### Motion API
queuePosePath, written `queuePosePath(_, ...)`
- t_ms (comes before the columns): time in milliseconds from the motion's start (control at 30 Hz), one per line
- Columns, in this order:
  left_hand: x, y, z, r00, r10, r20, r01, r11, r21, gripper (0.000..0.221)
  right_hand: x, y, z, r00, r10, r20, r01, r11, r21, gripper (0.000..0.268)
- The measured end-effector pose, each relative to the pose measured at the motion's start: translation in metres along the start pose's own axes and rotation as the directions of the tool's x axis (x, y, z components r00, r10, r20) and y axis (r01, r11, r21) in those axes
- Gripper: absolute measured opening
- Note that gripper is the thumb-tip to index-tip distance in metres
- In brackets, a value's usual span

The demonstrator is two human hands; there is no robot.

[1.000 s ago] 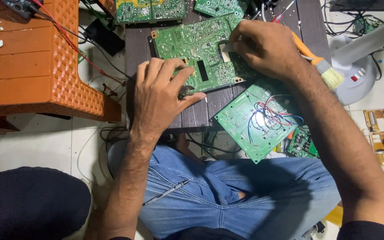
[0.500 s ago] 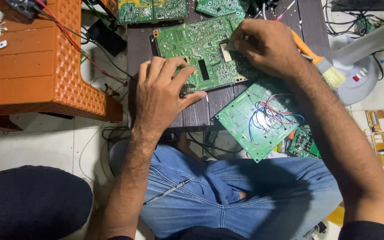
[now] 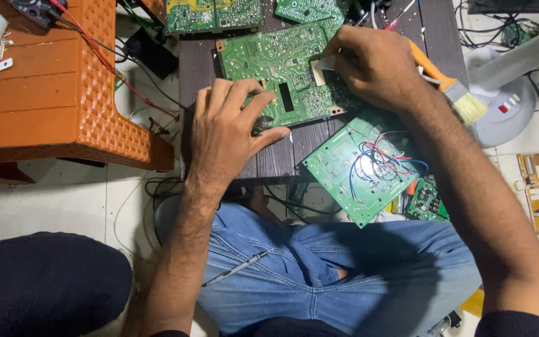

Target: Testing and repairing electronic circuit boards using a multimeter and soldering iron.

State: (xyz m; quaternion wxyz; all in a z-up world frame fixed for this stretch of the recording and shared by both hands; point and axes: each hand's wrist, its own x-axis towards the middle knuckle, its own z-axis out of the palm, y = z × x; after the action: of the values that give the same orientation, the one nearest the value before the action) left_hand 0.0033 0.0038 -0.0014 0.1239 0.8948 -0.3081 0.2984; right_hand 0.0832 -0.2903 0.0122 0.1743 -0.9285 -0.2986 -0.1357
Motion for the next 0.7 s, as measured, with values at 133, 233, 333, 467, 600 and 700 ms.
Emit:
queuePosePath(133, 0.0012, 0.0006, 0.0006, 1.0, -0.003, 0.0, 0.003, 1.0, 0.006, 0.062, 0.0014, -0.0056, -0.006, 0.999, 0.001, 0.033, -0.002, 0.999, 0.032, 0.009)
queuePosePath(233, 0.0013, 0.0, 0.0004, 1.0, -0.008, 0.0, 0.008, 1.0, 0.003, 0.061, 0.0022, -0.0058, -0.0061, 0.999, -0.02, 0.028, 0.02, 1.0, 0.02, 0.008)
queuePosePath(333, 0.0013, 0.0008, 0.0007, 1.0, -0.007, -0.005, 0.007, 1.0, -0.005, 0.061, -0.0007, -0.0044, -0.004, 0.999, -0.031, 0.022, 0.032, 0.999, -0.009, 0.007)
queuePosePath(467, -0.0002, -0.0012, 0.0027, 1.0, -0.014, 0.006, 0.014, 1.0, -0.007, 0.062, -0.0012, -0.0064, -0.0048, 0.999, -0.014, 0.033, 0.015, 1.0, -0.026, 0.009)
queuePosePath(600, 0.0024, -0.0018, 0.0022, 1.0, -0.004, -0.007, 0.004, 1.0, 0.014, 0.062, 0.001, -0.0041, -0.0055, 1.0, -0.01, 0.023, 0.009, 1.0, 0.019, 0.008)
queuePosePath(700, -0.0005, -0.0006, 0.0012, 1.0, -0.012, 0.007, 0.012, 1.0, 0.014, 0.061, -0.0026, -0.0014, 0.0, 1.0, -0.019, -0.005, 0.019, 0.998, -0.056, 0.008)
